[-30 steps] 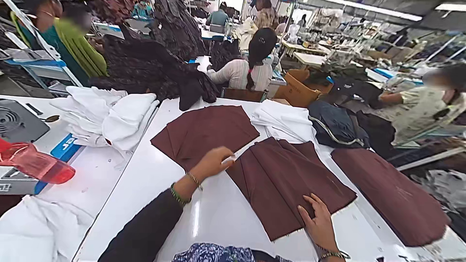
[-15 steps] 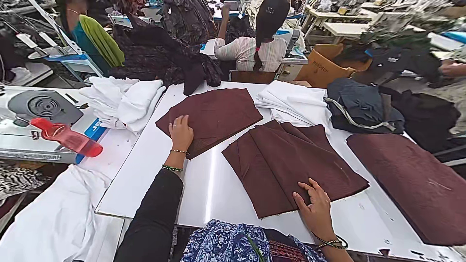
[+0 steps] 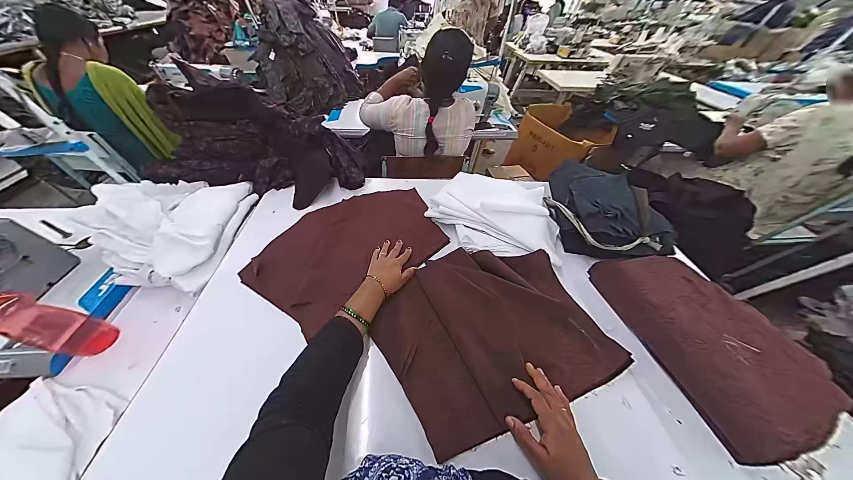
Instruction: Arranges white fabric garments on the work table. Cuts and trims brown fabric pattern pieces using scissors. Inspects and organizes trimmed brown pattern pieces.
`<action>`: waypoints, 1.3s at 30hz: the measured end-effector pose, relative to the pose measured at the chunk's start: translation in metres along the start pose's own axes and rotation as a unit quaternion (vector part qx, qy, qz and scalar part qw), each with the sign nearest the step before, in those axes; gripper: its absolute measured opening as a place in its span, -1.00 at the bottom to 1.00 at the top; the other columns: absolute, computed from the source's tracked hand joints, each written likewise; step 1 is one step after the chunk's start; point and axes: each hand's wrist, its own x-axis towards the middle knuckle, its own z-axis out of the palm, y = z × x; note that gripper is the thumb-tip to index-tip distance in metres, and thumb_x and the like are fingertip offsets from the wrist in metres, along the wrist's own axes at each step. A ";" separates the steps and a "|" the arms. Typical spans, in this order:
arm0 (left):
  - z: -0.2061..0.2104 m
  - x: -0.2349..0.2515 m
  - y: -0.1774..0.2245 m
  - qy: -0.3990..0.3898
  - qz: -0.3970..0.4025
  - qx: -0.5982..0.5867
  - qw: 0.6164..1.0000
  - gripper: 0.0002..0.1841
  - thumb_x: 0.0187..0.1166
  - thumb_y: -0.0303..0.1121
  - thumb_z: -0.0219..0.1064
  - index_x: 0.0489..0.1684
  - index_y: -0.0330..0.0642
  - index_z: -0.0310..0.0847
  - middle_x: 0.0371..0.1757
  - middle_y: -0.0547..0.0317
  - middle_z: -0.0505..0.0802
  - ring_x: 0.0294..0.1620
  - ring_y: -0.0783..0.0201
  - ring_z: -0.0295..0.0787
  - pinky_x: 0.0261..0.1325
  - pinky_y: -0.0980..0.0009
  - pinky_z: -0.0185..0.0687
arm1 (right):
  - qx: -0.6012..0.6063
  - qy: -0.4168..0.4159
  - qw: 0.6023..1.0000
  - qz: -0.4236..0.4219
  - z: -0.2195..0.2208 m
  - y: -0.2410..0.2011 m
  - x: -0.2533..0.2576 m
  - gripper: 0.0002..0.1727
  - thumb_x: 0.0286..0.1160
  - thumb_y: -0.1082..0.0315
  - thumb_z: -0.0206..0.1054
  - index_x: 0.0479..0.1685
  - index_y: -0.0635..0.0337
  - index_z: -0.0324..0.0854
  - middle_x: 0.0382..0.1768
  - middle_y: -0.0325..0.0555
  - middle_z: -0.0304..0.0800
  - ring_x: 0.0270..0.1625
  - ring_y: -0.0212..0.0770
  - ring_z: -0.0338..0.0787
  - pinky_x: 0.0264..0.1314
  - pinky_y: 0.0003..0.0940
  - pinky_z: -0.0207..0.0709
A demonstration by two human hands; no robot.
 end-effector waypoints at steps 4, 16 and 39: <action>0.005 0.014 -0.006 0.027 0.021 -0.025 0.999 -0.40 0.85 0.07 -0.03 0.80 0.02 0.29 0.88 -0.06 0.22 0.92 -0.21 -0.11 0.82 -0.29 -0.23 | -0.009 0.013 1.000 -0.002 0.004 0.000 0.003 -0.17 0.48 -0.37 0.04 0.26 0.21 0.75 0.55 0.36 0.54 0.68 0.40 0.41 0.66 0.48 0.03; 0.066 -0.159 0.082 -0.013 0.344 -0.138 0.929 -0.50 0.48 -0.10 0.47 0.36 -0.14 0.74 0.58 -0.20 0.64 0.71 -0.31 0.36 0.66 -0.42 0.12 | 0.122 0.069 0.972 0.186 -0.053 0.010 0.064 -0.54 0.62 0.39 0.16 0.39 0.51 0.55 0.28 0.39 0.69 0.17 0.03 0.80 0.22 -0.18 0.65; 0.077 -0.206 0.029 0.170 -0.119 -0.163 0.965 -0.28 0.71 -0.16 0.25 0.83 -0.26 0.12 0.89 -0.30 0.05 0.92 -0.28 -0.16 0.83 -0.31 -0.32 | 0.120 -0.302 0.922 -0.211 0.033 -0.129 0.058 -0.74 0.56 0.50 0.17 0.01 0.45 0.72 0.14 0.29 0.79 0.32 0.18 0.74 0.42 0.12 0.46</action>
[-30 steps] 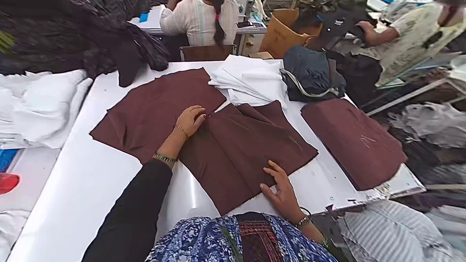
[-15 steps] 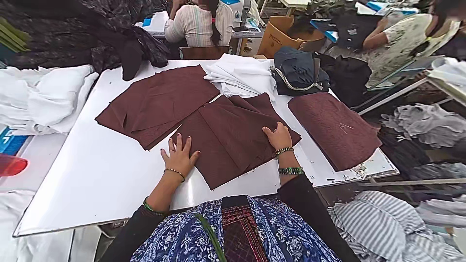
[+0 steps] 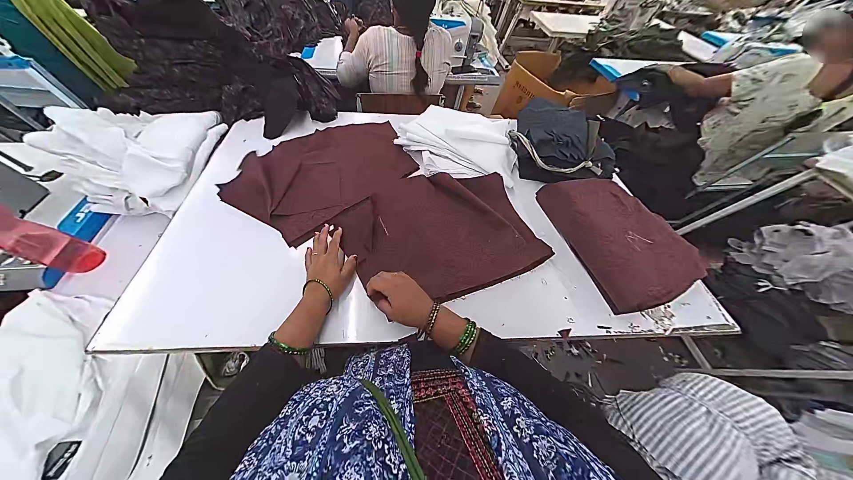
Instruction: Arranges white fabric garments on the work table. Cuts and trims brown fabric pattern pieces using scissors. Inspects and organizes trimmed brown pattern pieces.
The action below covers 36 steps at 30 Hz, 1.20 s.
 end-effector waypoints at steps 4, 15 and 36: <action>0.001 -0.005 -0.004 0.019 0.015 -0.020 1.000 -0.30 0.66 -0.27 0.26 0.82 -0.24 0.16 0.90 -0.25 0.06 0.92 -0.25 -0.17 0.82 -0.30 -0.25 | -0.002 0.018 0.999 -0.036 0.012 0.008 -0.008 -0.75 0.49 0.52 0.19 -0.04 0.44 0.75 0.20 0.28 0.80 0.40 0.21 0.71 0.49 0.14 0.42; 0.025 -0.041 -0.010 -0.009 0.407 -0.089 0.909 -0.57 0.54 -0.18 0.30 0.18 -0.34 0.77 0.18 -0.14 0.90 0.35 -0.13 0.80 0.66 -0.34 0.16 | 0.075 0.277 0.954 -0.083 0.035 0.031 -0.026 -0.77 0.52 0.42 0.27 -0.18 0.35 0.83 -0.17 0.10 0.89 -0.05 -0.12 0.88 0.12 -0.31 0.70; -0.110 0.146 -0.119 0.087 -0.208 0.100 0.969 -0.27 0.72 -0.07 0.26 0.84 -0.18 0.16 0.88 -0.47 -0.06 0.89 -0.48 -0.31 0.75 -0.51 -0.43 | 0.109 0.248 0.958 -0.092 0.028 0.045 -0.030 -0.73 0.56 0.28 0.26 -0.22 0.28 0.80 -0.28 -0.11 0.90 -0.18 -0.54 0.81 0.02 -0.74 0.59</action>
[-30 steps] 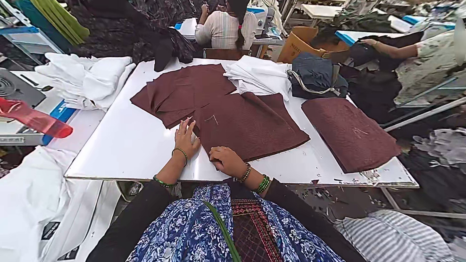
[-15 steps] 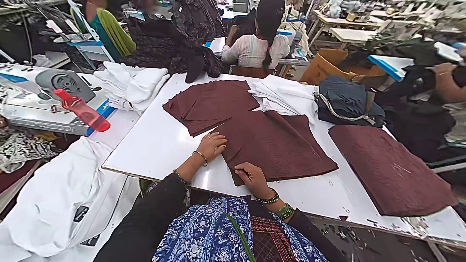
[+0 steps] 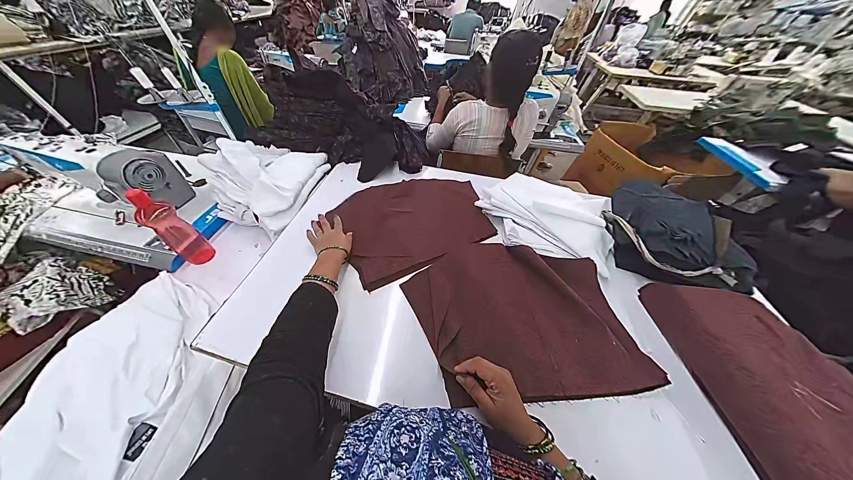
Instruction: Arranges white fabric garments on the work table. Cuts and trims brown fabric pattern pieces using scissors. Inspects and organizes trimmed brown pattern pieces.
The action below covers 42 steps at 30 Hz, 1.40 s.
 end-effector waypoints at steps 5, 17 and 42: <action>0.009 -0.013 -0.001 0.044 0.419 -0.053 0.905 -0.69 0.56 -0.46 0.28 0.15 -0.43 0.77 0.33 -0.33 0.78 0.50 -0.28 0.63 0.57 -0.19 0.44 | 0.072 -0.012 0.997 0.026 -0.005 0.008 0.002 -0.72 0.61 0.21 0.30 -0.20 0.26 0.78 -0.26 -0.19 0.90 -0.14 -0.68 0.77 0.03 -0.81 0.57; 0.008 -0.013 -0.020 -0.108 0.337 -0.040 0.934 -0.61 0.67 -0.39 0.29 0.41 -0.36 0.66 0.64 -0.33 0.53 0.71 -0.24 0.38 0.74 -0.15 0.19 | 0.153 -0.022 0.986 0.063 -0.011 0.011 0.001 -0.76 0.68 0.14 0.29 -0.11 0.09 0.78 -0.18 -0.37 0.90 -0.09 -0.70 0.78 0.04 -0.79 0.62; -0.008 -0.069 0.022 -0.057 0.226 -0.183 0.955 -0.74 0.67 -0.40 0.24 -0.11 -0.44 0.81 0.59 -0.27 0.59 0.71 -0.15 0.36 0.75 -0.14 0.11 | 0.155 -0.049 0.985 0.060 -0.019 0.015 0.003 -0.81 0.61 0.20 0.33 -0.13 0.08 0.80 -0.16 -0.41 0.90 -0.03 -0.71 0.77 0.12 -0.75 0.62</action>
